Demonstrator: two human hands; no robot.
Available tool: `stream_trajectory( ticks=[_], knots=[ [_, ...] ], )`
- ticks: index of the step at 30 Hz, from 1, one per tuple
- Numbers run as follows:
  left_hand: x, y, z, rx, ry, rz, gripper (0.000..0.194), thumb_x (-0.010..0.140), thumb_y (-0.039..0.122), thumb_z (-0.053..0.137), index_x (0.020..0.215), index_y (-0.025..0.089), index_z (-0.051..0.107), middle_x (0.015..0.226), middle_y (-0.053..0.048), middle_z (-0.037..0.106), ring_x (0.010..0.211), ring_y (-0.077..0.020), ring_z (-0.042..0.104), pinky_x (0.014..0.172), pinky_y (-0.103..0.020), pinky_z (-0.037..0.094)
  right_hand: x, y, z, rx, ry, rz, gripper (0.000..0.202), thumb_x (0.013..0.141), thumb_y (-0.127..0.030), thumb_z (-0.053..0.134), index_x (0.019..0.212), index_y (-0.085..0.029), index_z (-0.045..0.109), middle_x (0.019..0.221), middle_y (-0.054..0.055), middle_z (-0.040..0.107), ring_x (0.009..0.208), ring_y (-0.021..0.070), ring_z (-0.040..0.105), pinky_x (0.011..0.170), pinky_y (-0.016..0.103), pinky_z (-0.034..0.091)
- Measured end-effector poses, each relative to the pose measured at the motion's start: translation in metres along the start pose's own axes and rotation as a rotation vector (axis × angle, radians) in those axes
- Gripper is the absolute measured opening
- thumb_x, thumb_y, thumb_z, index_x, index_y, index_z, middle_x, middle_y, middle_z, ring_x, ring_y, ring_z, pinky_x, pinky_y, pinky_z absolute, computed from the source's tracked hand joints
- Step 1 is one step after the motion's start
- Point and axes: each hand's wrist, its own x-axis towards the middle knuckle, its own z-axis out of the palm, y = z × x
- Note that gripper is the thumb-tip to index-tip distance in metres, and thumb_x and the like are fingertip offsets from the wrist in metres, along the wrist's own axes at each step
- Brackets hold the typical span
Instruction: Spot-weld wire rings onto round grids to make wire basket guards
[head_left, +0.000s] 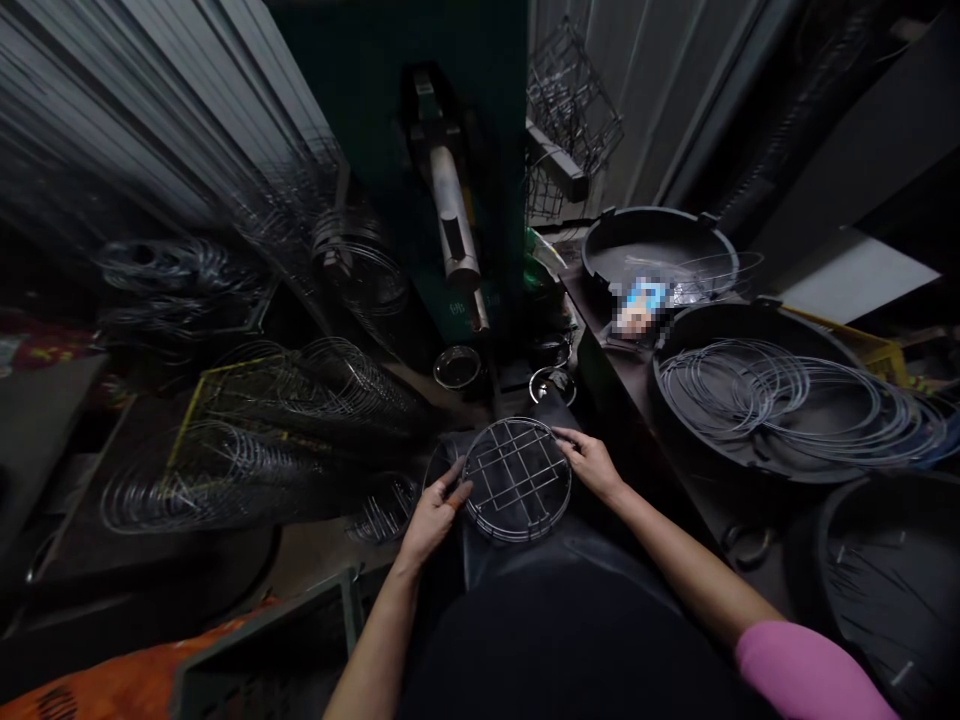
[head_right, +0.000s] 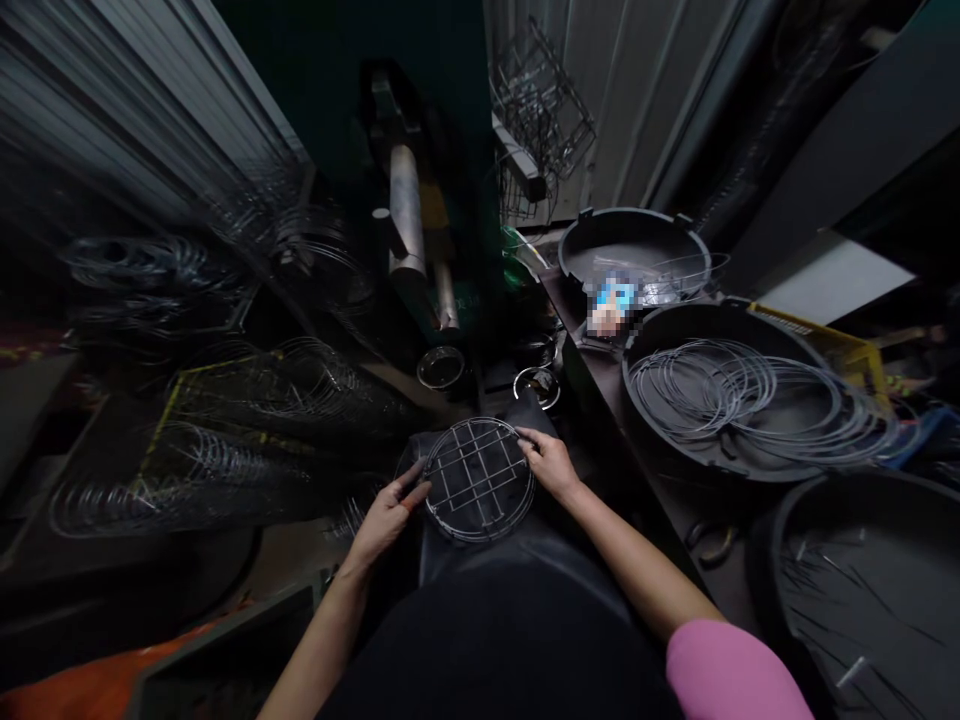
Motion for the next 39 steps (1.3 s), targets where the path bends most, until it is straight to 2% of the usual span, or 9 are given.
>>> stream_trajectory(
  ticks=[10,14,17,22,27,30,33,36,39],
  knots=[
    [0.004,-0.003,-0.002,0.156,-0.009,0.041,0.055,0.077,0.039,0.053,0.127,0.017,0.051,0.129,-0.007,0.054,0.128,-0.0228,0.04,0.109,-0.039,0.025,-0.002,0.005,0.001,-0.054,-0.016,-0.039,0.028,0.08,-0.023,0.056,0.104,-0.021,0.068,0.106,0.006,0.068,0.102,0.0226,0.062,0.093,0.038,0.046],
    [-0.001,-0.002,-0.019,0.202,-0.165,0.035,0.06,0.076,0.042,0.055,0.132,0.022,0.046,0.131,-0.005,0.052,0.124,-0.0224,0.043,0.106,-0.037,0.029,-0.005,0.006,0.001,0.012,-0.032,0.003,0.029,0.078,-0.023,0.059,0.106,-0.022,0.067,0.109,0.006,0.067,0.105,0.0222,0.06,0.097,0.038,0.043],
    [-0.005,-0.001,-0.026,0.255,-0.291,0.033,0.08,0.066,0.042,0.067,0.138,0.025,0.036,0.124,-0.006,0.052,0.106,-0.0205,0.053,0.102,-0.036,0.035,-0.006,0.007,0.001,0.097,-0.057,0.064,0.032,0.078,-0.024,0.061,0.109,-0.021,0.066,0.11,0.005,0.067,0.106,0.0206,0.059,0.097,0.037,0.042],
    [-0.009,-0.001,-0.002,0.499,-0.057,0.071,0.111,0.048,0.047,0.08,0.141,0.019,0.026,0.117,-0.01,0.048,0.103,-0.0261,0.052,0.094,-0.041,0.041,-0.005,0.008,0.0,0.144,-0.078,0.104,0.033,0.076,-0.024,0.063,0.109,-0.02,0.065,0.11,0.004,0.066,0.106,0.0195,0.059,0.098,0.036,0.041],
    [-0.013,-0.005,0.02,0.61,0.032,0.062,0.111,0.049,0.051,0.079,0.141,0.024,0.023,0.127,-0.011,0.042,0.116,-0.031,0.046,0.096,-0.041,0.039,-0.005,0.009,0.001,0.142,-0.097,0.09,0.036,0.075,-0.026,0.063,0.11,-0.019,0.063,0.111,0.005,0.065,0.107,0.0198,0.057,0.098,0.035,0.04],
    [-0.012,-0.007,0.011,0.447,0.012,0.054,0.114,0.047,0.045,0.081,0.142,0.025,0.021,0.113,-0.006,0.049,0.097,-0.0225,0.055,0.086,-0.035,0.044,-0.005,0.008,-0.003,0.128,-0.08,0.134,0.036,0.073,-0.027,0.063,0.108,-0.019,0.064,0.107,0.006,0.066,0.103,0.0206,0.059,0.094,0.035,0.043],
    [-0.011,0.002,-0.013,0.09,0.146,0.046,0.112,0.047,0.036,0.083,0.141,0.024,0.022,0.087,0.003,0.051,0.068,-0.0096,0.051,0.068,-0.024,0.045,-0.006,0.0,-0.013,0.137,-0.017,0.144,0.036,0.076,-0.034,0.059,0.107,-0.018,0.065,0.102,0.006,0.067,0.096,0.0208,0.061,0.087,0.034,0.046],
    [-0.012,0.029,-0.037,-0.299,0.362,0.15,0.081,0.058,0.035,0.079,0.129,0.019,0.044,0.063,0.009,0.042,0.052,-0.0044,0.041,0.05,-0.016,0.036,-0.006,-0.02,-0.023,0.132,0.031,0.095,0.037,0.079,-0.04,0.053,0.105,-0.017,0.067,0.091,0.006,0.069,0.085,0.0197,0.062,0.078,0.032,0.049],
    [-0.013,0.064,-0.044,-0.665,0.413,0.329,0.042,0.066,0.032,0.075,0.103,0.017,0.061,0.049,0.01,0.03,0.04,-0.0033,0.026,0.039,-0.015,0.024,-0.008,-0.047,-0.02,0.129,-0.068,0.023,0.035,0.08,-0.041,0.051,0.099,-0.018,0.069,0.083,0.005,0.069,0.079,0.0195,0.062,0.074,0.031,0.049]
  ],
)
